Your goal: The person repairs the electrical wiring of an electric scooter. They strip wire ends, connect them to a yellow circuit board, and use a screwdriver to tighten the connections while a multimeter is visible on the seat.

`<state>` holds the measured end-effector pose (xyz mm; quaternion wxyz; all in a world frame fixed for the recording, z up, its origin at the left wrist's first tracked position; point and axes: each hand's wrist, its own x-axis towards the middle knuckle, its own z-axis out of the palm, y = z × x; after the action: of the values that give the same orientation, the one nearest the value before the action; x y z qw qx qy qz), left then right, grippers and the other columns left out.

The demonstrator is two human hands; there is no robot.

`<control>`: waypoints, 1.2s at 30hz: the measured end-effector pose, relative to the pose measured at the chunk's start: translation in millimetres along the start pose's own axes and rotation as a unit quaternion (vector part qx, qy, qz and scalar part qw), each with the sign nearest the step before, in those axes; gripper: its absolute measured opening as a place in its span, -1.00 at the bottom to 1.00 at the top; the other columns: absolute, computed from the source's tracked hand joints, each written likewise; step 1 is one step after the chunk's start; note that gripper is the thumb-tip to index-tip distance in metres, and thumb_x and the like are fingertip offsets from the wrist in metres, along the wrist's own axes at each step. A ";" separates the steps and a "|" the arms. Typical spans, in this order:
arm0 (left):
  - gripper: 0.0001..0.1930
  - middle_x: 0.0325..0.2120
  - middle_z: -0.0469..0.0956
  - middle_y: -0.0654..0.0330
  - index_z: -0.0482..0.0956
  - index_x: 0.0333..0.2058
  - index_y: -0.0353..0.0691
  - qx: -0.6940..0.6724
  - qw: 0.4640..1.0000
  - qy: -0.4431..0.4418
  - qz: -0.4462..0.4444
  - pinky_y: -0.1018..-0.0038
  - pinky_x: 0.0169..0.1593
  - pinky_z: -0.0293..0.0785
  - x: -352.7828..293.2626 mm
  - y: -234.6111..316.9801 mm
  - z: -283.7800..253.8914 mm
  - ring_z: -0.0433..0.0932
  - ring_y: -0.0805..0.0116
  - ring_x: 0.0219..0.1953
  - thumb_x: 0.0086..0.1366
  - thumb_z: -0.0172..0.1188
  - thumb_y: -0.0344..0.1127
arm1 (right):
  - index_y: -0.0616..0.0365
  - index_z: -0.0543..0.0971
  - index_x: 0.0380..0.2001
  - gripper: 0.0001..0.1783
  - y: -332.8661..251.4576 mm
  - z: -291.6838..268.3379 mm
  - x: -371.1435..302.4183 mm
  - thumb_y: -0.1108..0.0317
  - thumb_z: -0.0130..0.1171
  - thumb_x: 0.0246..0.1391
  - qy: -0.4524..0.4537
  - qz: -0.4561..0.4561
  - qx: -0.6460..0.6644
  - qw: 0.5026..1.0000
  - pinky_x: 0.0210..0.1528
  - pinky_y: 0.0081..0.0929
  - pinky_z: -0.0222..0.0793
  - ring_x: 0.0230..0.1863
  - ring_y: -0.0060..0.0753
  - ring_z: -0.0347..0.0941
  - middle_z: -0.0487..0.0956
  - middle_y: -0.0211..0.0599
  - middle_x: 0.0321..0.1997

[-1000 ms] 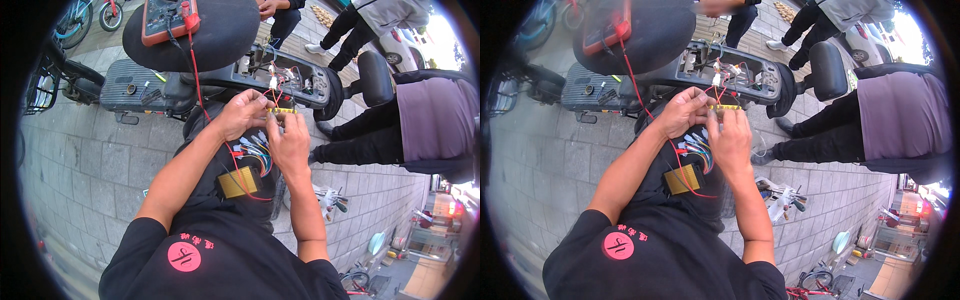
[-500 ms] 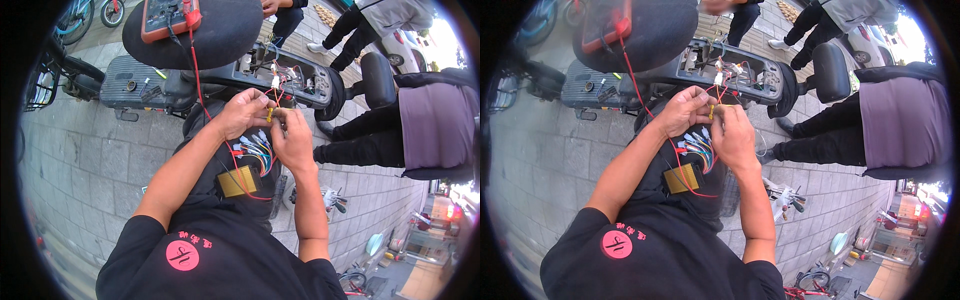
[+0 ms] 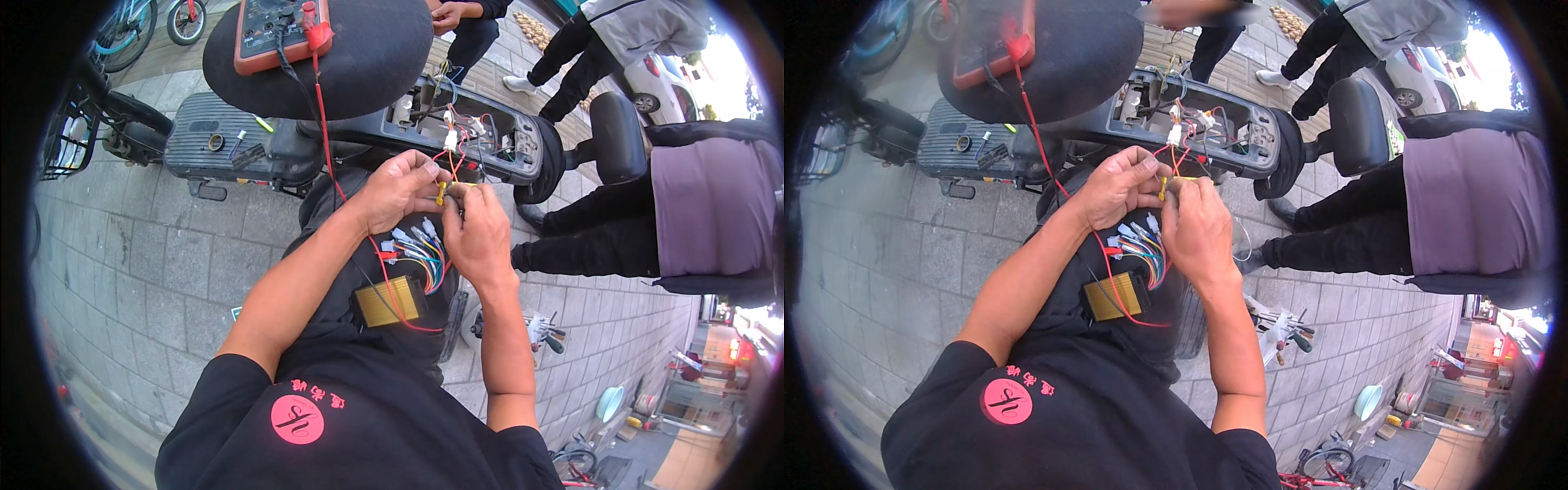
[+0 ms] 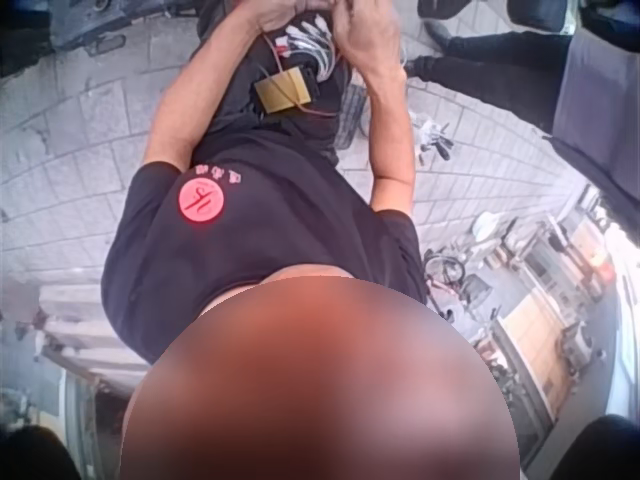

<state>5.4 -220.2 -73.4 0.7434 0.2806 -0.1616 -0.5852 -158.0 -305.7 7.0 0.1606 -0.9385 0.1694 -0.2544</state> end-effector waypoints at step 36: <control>-0.78 0.01 0.66 0.04 0.46 0.00 -0.28 0.006 1.000 0.000 0.009 0.00 0.16 0.79 0.3 -3.0 2.5 0.76 0.09 0.06 0.64 0.20 -0.24 | 0.27 0.70 -0.12 -0.83 -46.4 -52.7 58.2 0.51 0.41 0.23 0.051 0.049 0.191 0.979 -0.29 -0.46 0.50 -0.36 -0.50 0.55 0.58 -0.30 -0.27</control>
<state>1.7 -221.5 -73.3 0.7470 0.2837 -0.1673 -0.5776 -127.7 -299.0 92.8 0.3400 -0.8672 0.1713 -0.3210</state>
